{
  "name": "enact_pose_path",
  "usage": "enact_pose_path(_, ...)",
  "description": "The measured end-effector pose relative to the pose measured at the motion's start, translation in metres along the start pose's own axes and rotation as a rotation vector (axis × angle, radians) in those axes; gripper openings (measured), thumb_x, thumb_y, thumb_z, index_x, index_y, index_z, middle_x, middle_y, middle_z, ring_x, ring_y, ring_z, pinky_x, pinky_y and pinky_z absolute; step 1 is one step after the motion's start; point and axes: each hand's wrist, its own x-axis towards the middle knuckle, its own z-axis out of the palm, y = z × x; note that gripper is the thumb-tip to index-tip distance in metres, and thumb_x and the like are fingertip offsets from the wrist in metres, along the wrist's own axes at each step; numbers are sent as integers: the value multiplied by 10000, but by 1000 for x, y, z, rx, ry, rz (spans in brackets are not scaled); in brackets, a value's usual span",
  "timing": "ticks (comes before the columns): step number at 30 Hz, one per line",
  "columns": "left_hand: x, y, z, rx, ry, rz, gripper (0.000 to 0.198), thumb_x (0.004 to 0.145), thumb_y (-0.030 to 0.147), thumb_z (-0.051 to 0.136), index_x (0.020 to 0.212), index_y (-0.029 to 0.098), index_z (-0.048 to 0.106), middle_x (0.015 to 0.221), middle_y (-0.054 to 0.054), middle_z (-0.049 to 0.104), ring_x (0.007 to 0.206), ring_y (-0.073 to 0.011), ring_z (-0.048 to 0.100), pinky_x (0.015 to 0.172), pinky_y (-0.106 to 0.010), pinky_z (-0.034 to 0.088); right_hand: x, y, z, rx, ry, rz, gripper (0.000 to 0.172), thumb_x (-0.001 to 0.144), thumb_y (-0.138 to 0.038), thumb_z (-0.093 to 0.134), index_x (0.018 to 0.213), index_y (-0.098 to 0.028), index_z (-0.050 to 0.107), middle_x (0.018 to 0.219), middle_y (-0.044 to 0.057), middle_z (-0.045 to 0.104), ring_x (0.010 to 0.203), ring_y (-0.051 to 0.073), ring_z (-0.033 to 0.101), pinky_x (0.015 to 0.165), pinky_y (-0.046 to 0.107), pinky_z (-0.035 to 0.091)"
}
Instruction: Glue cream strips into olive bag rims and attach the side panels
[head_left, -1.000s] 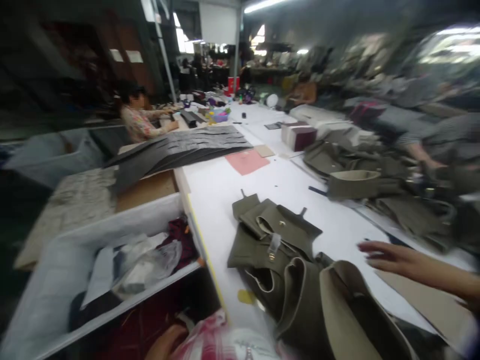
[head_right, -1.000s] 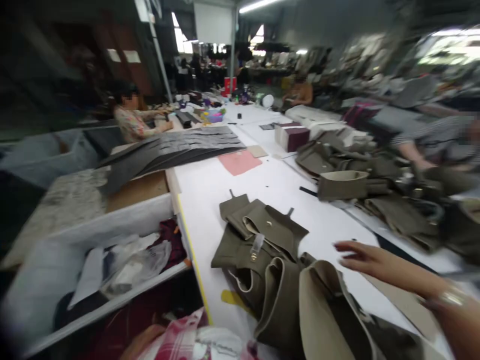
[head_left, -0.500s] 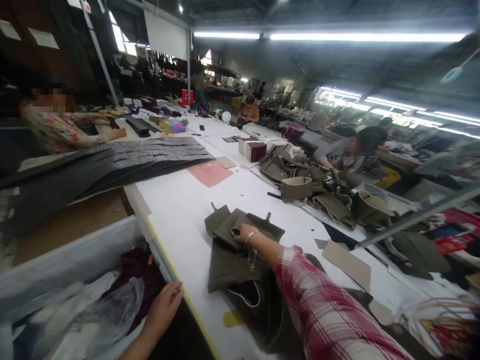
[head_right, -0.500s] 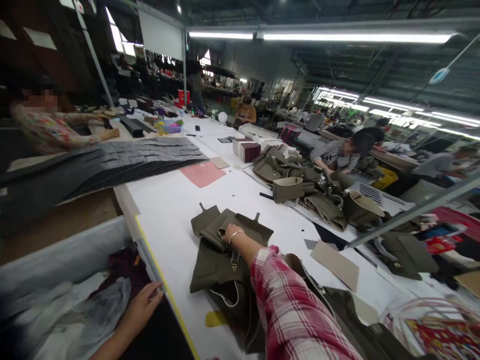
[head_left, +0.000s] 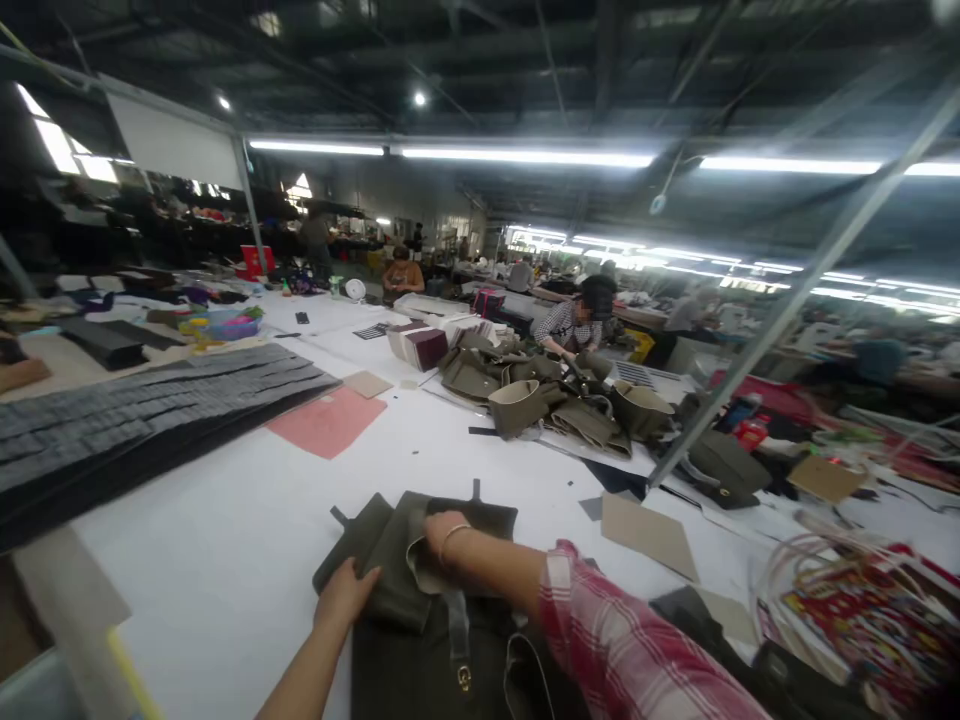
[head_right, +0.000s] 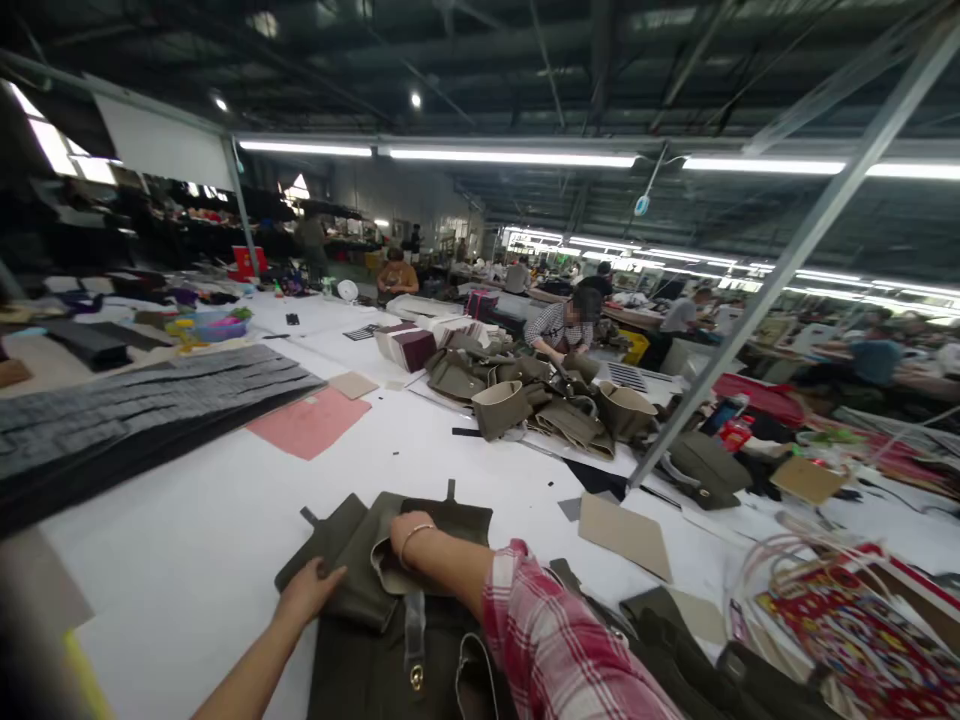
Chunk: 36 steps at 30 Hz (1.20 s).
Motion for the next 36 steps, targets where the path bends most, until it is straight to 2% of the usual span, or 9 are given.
enact_pose_path(5, 18, 15, -3, -105, -61, -59, 314, 491, 373, 730, 529, 167, 497, 604, -66, 560, 795, -325, 587, 717, -373, 434, 9, 32, -19, -141, 129, -83, 283, 825, -97, 413, 1059, -100, 573, 1079, 176, 595, 1007, 282, 565, 846, 430, 436)
enact_pose_path(10, 3, 7, -44, -397, -53, 6, 341, 578, 450, 692, 681, 146, 577, 687, -40, 593, 779, -222, 570, 671, -276, 437, 14, 34, -36, -166, 215, -227, 352, 835, -120, 391, 1162, -183, 503, 1109, 121, 587, 964, 262, 577, 791, 369, 438)
enact_pose_path(13, -31, -22, -85, -563, -62, -7, 418, 668, 515, 613, 865, 147, 584, 742, -32, 609, 707, -175, 567, 630, -254, 436, 5, 22, -45, -164, 240, -322, 396, 843, -157, 416, 1234, -220, 442, 1170, 82, 558, 1007, 226, 551, 826, 311, 411)
enact_pose_path(16, -64, -62, -112, -664, -69, -92, 427, 652, 502, 634, 879, 147, 569, 732, -27, 607, 696, -167, 574, 632, -254, 442, 1, -4, -43, -203, 234, -509, 395, 859, -179, 410, 1251, -231, 429, 1164, 71, 558, 1018, 214, 540, 817, 292, 406)
enact_pose_path(21, -82, -114, -105, -721, 44, -241, 377, 598, 474, 681, 664, 146, 507, 506, 40, 472, 485, -109, 483, 495, -216, 379, 7, -73, 2, -398, 26, -760, 291, 879, -172, 373, 1088, -199, 574, 1025, 94, 613, 915, 232, 584, 722, 309, 444)
enact_pose_path(25, -74, -132, -84, -757, 182, -280, 275, 756, 385, 599, 697, 126, 527, 592, 23, 529, 537, -98, 499, 562, -236, 413, 3, -113, 44, -500, -91, -780, 255, 849, -138, 411, 961, -142, 639, 948, 128, 636, 870, 241, 604, 699, 305, 462)
enact_pose_path(29, -74, -139, -81, -843, 223, -270, 223, 766, 309, 621, 694, 107, 561, 644, 0, 576, 609, -112, 541, 647, -274, 448, -5, -123, 50, -580, -135, -750, 226, 794, -100, 461, 909, -94, 655, 932, 170, 616, 862, 288, 595, 696, 348, 468)
enact_pose_path(32, -81, -145, -103, -964, 268, -207, 274, 705, 368, 675, 739, 109, 593, 697, -29, 627, 700, -147, 586, 703, -283, 459, -11, -118, 39, -587, -115, -696, 253, 818, -107, 423, 933, -89, 647, 964, 189, 587, 919, 307, 564, 732, 382, 457)
enact_pose_path(36, -93, -154, -151, -1145, 379, -137, 450, 631, 496, 703, 861, 121, 609, 785, -70, 668, 796, -186, 615, 735, -278, 474, -27, -108, 29, -545, -94, -604, 280, 834, -96, 388, 932, -98, 650, 1004, 196, 572, 996, 323, 531, 793, 429, 438)
